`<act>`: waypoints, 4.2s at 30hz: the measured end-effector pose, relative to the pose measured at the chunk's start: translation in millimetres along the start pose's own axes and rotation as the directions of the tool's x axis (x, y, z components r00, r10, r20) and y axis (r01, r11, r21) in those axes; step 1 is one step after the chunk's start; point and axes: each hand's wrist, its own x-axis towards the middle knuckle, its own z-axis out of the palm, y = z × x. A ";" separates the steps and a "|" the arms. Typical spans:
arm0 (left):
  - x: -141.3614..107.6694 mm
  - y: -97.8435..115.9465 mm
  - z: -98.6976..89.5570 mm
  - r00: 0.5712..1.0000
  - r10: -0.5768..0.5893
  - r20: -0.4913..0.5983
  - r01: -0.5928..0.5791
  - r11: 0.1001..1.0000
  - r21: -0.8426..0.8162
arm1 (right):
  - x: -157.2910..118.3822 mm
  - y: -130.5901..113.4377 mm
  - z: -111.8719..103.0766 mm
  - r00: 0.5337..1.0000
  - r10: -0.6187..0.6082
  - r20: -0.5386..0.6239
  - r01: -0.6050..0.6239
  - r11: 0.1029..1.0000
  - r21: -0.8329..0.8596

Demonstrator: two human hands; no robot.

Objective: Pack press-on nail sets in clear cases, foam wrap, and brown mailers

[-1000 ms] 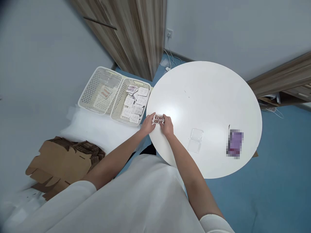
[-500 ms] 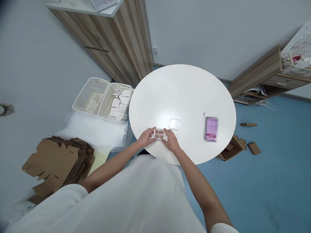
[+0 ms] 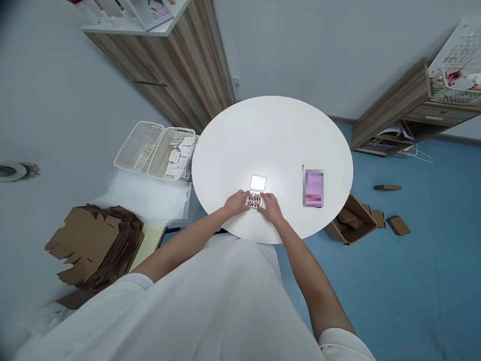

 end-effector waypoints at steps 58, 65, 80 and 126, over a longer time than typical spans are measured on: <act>-61.2 -2.6 -17.1 0.982 -0.173 0.077 0.066 -0.066 -0.996 | -31.0 -65.7 -30.3 0.957 0.291 0.017 -0.186 0.566 0.803; -72.8 6.9 -23.9 0.989 -0.122 0.087 0.077 -0.083 -0.994 | -14.8 -71.2 -48.4 0.956 0.202 0.212 -0.276 0.385 0.881; -84.7 9.0 -30.3 0.988 -0.098 0.124 0.103 -0.190 -0.976 | -15.1 -87.9 -59.0 0.987 0.024 0.157 -0.152 0.431 0.889; -71.4 -107.5 -28.8 0.875 -0.473 -0.109 0.126 0.437 -0.890 | 45.5 -159.3 87.9 0.886 0.462 0.033 -0.348 0.616 0.706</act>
